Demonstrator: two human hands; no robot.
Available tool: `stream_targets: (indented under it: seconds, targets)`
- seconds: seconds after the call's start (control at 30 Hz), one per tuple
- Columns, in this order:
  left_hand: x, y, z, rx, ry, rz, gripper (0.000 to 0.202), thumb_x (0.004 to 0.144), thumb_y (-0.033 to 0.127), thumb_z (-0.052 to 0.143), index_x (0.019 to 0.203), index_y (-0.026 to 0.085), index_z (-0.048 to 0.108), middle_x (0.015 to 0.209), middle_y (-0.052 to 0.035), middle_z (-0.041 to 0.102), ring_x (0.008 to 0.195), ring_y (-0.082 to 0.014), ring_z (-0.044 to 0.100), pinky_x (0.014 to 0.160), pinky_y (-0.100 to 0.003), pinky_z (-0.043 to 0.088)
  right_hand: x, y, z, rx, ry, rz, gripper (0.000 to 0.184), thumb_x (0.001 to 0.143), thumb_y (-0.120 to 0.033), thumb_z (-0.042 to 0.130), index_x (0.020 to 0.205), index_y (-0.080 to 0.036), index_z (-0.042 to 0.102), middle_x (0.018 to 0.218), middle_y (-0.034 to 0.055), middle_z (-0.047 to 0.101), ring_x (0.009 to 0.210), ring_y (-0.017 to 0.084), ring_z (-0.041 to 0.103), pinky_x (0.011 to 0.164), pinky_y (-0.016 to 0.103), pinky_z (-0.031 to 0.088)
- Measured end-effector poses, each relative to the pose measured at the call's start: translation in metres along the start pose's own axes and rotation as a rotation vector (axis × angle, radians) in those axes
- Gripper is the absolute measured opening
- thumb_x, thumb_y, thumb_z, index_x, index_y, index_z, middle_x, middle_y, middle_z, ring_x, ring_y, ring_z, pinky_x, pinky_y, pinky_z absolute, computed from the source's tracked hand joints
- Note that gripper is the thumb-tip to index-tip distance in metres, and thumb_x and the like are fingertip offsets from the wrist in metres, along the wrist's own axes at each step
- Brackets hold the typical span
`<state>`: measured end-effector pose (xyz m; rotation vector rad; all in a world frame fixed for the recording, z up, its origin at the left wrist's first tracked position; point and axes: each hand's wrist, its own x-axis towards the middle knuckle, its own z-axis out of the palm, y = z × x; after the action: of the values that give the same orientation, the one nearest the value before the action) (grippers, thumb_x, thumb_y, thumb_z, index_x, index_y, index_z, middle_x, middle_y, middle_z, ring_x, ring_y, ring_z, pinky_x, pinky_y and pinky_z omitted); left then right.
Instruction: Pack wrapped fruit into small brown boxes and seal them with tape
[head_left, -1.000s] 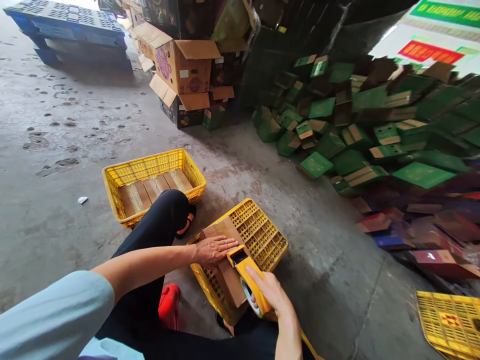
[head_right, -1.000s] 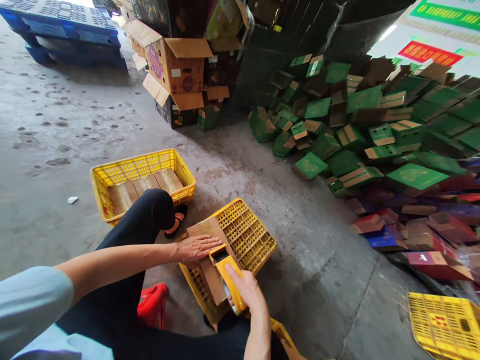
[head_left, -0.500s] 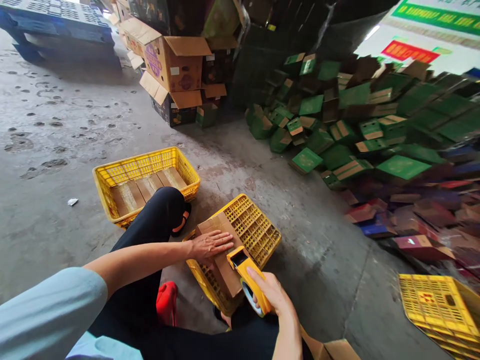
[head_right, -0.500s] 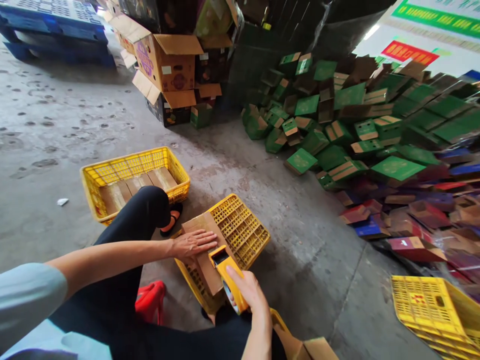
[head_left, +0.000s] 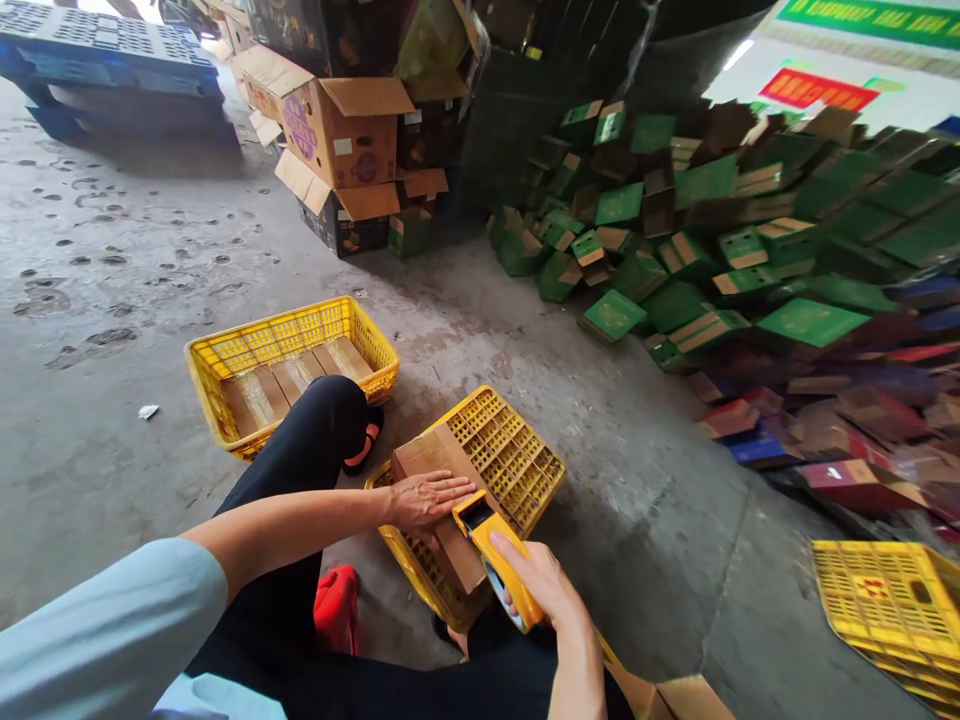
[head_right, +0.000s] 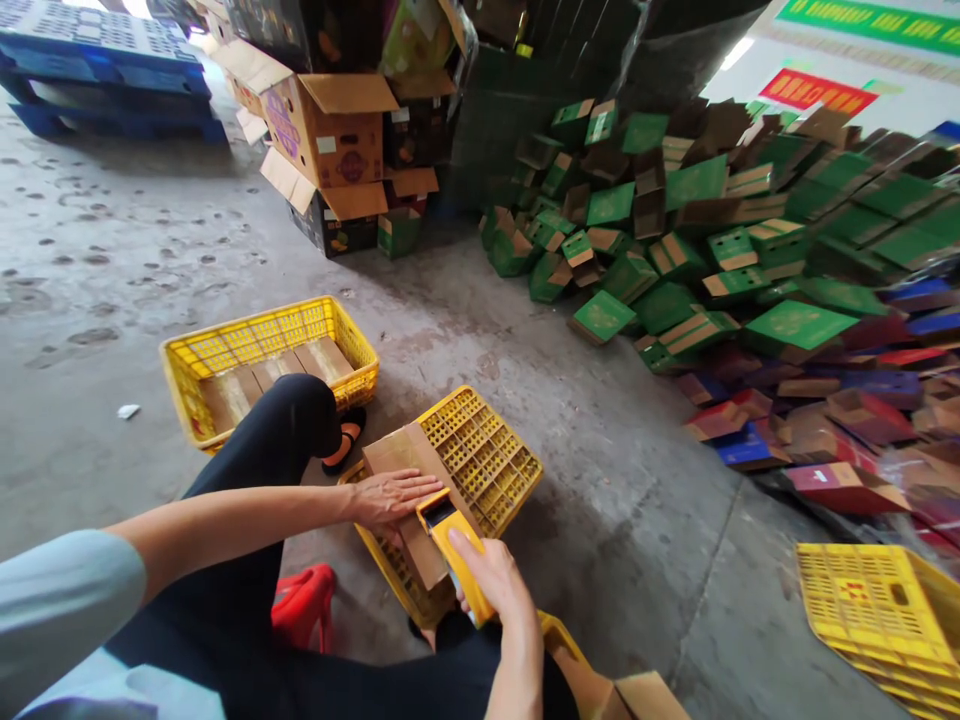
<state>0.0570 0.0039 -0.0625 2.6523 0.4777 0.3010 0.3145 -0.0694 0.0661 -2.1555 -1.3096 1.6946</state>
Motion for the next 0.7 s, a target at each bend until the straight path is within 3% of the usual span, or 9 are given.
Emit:
stream_targets:
  seconds: [0.33,0.5,0.7]
  targets:
    - [-0.004,0.000,0.004,0.111,0.102,0.033,0.087,0.103,0.057,0.049,0.167,0.007,0.017,0.170,-0.0198,0.024,0.162,-0.0268,0.015,0.131,-0.045,0.020,-0.010,0.014,-0.008,-0.015,0.002,0.029,0.049,0.091,-0.068,0.060,0.078,-0.021,0.060,0.055,0.0075,0.066,0.047,0.021,0.066,0.044,0.028,0.052]
    - [-0.004,-0.005,0.011,0.135,0.102,0.034,0.084,0.102,0.055,0.053,0.166,0.010,0.022,0.169,-0.0193,0.027,0.161,-0.0266,0.017,0.130,-0.047,0.022,-0.018,0.023,-0.011,-0.022,0.023,0.029,0.048,0.091,-0.067,0.060,0.078,-0.021,0.059,0.054,0.0058,0.065,0.047,0.020,0.065,0.044,0.026,0.052]
    - [-0.004,-0.009,0.002,0.169,0.093,0.101,0.078,0.104,0.051,0.049,0.164,0.007,0.026,0.169,-0.0193,0.027,0.161,-0.0253,0.017,0.130,-0.045,0.024,-0.019,0.018,-0.002,0.018,-0.005,0.053,0.046,0.093,-0.063,0.058,0.080,-0.019,0.060,0.056,0.0060,0.065,0.048,0.019,0.065,0.046,0.027,0.054]
